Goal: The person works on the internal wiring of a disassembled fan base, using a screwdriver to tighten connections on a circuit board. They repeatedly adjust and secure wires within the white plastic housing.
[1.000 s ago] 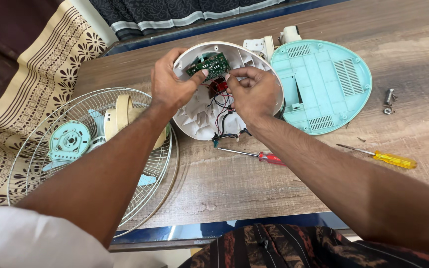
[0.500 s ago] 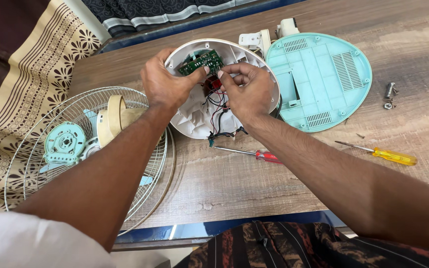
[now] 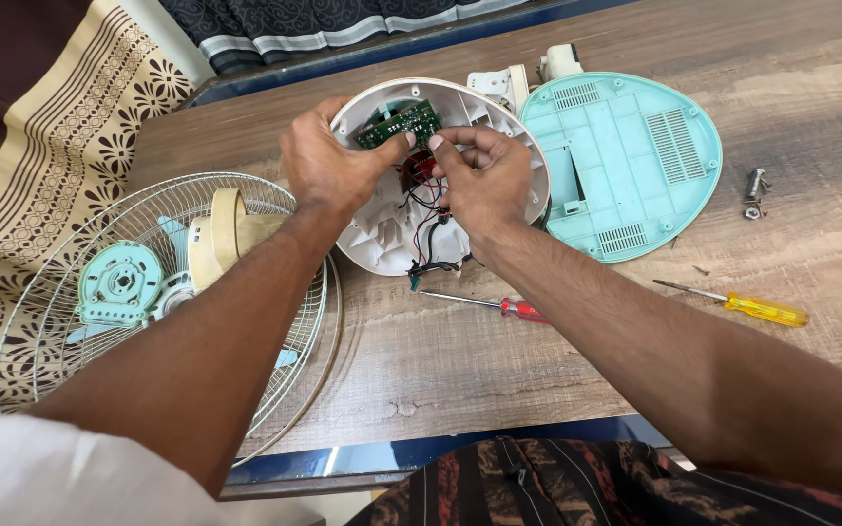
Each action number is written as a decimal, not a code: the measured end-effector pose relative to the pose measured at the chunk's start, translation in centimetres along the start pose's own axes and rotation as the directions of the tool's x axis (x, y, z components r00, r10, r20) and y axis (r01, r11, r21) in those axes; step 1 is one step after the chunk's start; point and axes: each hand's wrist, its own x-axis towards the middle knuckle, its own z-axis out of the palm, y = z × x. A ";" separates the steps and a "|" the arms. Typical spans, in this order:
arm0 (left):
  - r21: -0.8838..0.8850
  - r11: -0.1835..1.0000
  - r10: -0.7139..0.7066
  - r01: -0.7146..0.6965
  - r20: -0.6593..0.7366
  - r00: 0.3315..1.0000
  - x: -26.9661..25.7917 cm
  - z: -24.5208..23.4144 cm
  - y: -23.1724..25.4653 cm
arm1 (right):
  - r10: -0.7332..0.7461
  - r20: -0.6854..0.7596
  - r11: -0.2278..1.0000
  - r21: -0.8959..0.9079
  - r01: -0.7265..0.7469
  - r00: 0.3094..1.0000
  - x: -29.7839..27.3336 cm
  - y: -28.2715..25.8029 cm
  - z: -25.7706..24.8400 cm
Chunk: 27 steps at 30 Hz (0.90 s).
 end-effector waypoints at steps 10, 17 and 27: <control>-0.001 0.999 0.049 -0.049 -0.051 0.997 0.1 0.4 -0.4 | 0.115 -0.116 0.991 0.088 -0.105 0.987 0.0 -0.1 1.2; 0.019 0.998 0.061 -0.060 -0.063 0.996 0.2 0.6 -0.4 | 0.201 -0.187 0.980 0.035 -0.198 0.961 -0.3 -1.1 1.8; 0.049 0.999 -0.010 0.009 0.008 1.000 0.3 0.6 0.1 | 0.219 -0.128 0.976 0.036 -0.216 0.967 0.6 -0.6 2.1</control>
